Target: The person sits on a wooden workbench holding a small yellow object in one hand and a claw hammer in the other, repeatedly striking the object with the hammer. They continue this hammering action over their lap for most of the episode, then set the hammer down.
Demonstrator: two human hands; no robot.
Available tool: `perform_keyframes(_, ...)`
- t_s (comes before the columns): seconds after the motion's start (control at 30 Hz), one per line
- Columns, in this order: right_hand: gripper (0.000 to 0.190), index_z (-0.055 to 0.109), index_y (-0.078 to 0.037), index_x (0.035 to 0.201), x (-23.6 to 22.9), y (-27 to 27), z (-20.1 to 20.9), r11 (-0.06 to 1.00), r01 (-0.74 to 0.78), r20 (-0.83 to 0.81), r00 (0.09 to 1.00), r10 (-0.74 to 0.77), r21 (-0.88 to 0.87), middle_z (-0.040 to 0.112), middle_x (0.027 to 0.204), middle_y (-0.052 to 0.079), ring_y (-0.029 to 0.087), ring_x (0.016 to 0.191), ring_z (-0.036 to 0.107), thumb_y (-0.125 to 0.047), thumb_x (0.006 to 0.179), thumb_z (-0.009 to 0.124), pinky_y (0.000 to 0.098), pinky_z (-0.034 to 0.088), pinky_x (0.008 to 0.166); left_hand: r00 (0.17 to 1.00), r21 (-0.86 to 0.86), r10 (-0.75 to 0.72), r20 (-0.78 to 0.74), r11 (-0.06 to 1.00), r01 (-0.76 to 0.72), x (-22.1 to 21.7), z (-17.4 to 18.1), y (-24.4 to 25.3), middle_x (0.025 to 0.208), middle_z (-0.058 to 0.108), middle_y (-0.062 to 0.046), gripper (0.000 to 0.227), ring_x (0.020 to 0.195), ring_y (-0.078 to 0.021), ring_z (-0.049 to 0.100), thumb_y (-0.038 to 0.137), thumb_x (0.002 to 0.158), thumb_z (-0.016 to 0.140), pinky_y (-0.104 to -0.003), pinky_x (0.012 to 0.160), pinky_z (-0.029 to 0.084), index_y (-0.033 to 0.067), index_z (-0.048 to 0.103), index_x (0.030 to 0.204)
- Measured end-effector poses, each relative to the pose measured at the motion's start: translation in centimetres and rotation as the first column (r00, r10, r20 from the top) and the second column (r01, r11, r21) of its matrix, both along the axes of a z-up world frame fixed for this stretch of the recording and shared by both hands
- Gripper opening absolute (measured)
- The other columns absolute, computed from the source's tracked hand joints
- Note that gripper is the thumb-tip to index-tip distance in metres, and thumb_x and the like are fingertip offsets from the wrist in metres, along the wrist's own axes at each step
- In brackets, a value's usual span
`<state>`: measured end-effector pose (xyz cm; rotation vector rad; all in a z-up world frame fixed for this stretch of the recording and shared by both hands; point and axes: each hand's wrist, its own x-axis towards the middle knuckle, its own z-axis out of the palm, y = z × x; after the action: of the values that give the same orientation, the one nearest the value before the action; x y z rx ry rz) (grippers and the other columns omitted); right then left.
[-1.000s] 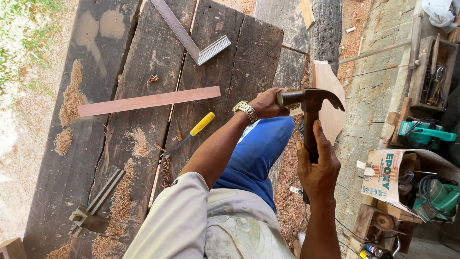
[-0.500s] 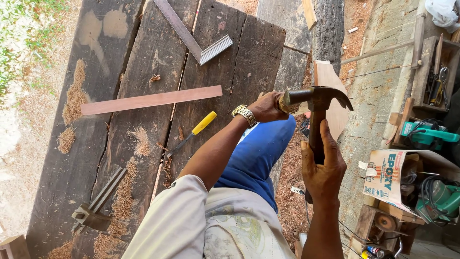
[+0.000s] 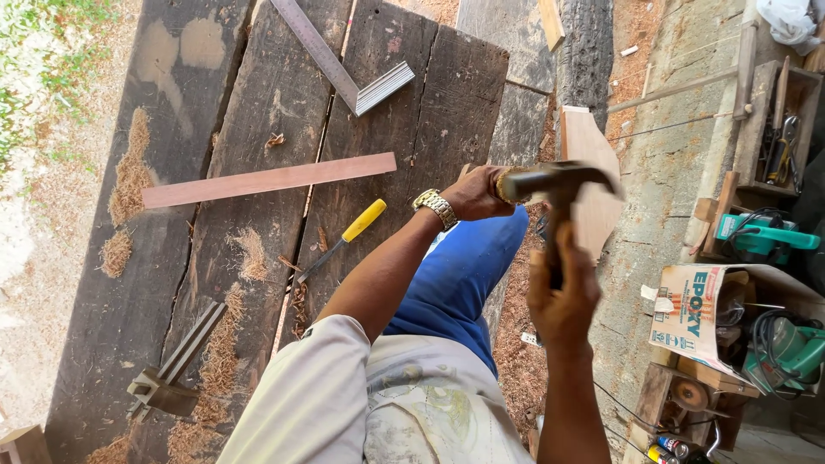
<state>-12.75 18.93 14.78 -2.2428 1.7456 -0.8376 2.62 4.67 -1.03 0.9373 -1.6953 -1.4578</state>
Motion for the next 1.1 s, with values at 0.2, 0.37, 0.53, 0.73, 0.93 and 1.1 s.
perform_keyframes(0.2,0.058,0.051,-0.011,0.153,0.6,0.1,0.5,0.996,-0.048,-0.088,0.995,0.055,0.08,0.07,0.116,0.023,0.035,0.097,0.073,-0.015,0.099,0.072,0.0424,0.059,0.077,0.999,-0.022,-0.033,-0.027,0.999,0.032,-0.2,-1.1,-0.1,0.093,0.076,-0.006,0.033,0.083,-0.0161,0.07,0.021,0.077,0.08,-0.036,0.082,0.058,0.0088,0.069,0.105)
perform_keyframes(0.37,0.058,0.051,-0.009,0.152,0.6,1.6,0.2,0.997,0.039,0.023,0.999,-0.041,0.065,0.07,0.114,0.022,0.034,0.097,0.073,-0.015,0.099,0.073,0.0426,0.058,0.081,0.989,0.061,-0.062,-0.131,0.996,0.07,-0.2,-0.8,0.3,0.097,0.074,-0.004,0.046,0.085,-0.0151,0.07,0.018,0.075,0.079,-0.033,0.081,0.058,0.0081,0.065,0.118)
perform_keyframes(0.53,0.059,0.049,-0.005,0.151,-1.1,4.3,-2.6,0.99,0.137,0.163,0.978,-0.132,-0.022,0.067,0.127,0.025,0.035,0.102,0.072,-0.015,0.097,0.073,0.0408,0.058,0.084,0.955,0.025,-0.132,-0.265,0.989,0.144,1.8,-0.1,-0.7,0.115,0.071,-0.006,0.045,0.103,-0.0157,0.067,0.01,0.085,0.077,-0.032,0.094,0.057,0.0029,0.063,0.127)
perform_keyframes(0.73,0.065,0.053,-0.009,0.15,-2.9,11.0,-9.4,0.81,0.43,0.244,0.802,-0.546,0.399,0.073,0.115,0.022,0.033,0.093,0.074,-0.021,0.089,0.075,0.0401,0.058,0.08,0.896,0.067,0.056,-0.441,0.997,-0.029,4.2,4.8,-2.0,0.13,0.063,-0.006,0.053,0.113,-0.0121,0.063,0.009,0.097,0.074,-0.031,0.099,0.057,0.0048,0.051,0.144)
perform_keyframes(0.93,0.063,0.055,-0.01,0.144,-4.4,13.8,-14.0,0.745,0.451,0.24,0.752,-0.613,0.491,0.071,0.119,0.025,0.038,0.104,0.072,-0.027,0.087,0.075,0.0443,0.057,0.085,0.923,0.067,0.328,-0.201,0.945,-0.321,1.8,1.6,-2.3,0.1,0.076,-0.003,0.032,0.091,-0.0133,0.074,0.016,0.089,0.087,-0.03,0.079,0.063,0.0028,0.067,0.11)
perform_keyframes(1.1,0.065,0.051,-0.016,0.147,-2.8,12.4,-13.2,0.721,0.321,0.184,0.831,-0.526,0.614,0.07,0.121,0.024,0.042,0.107,0.07,-0.032,0.088,0.071,0.0462,0.057,0.088,0.94,0.058,0.331,-0.087,0.943,-0.327,0.9,1.5,-1.5,0.092,0.073,-0.002,0.026,0.082,-0.0113,0.068,0.02,0.092,0.083,-0.027,0.071,0.057,0.0045,0.068,0.106)
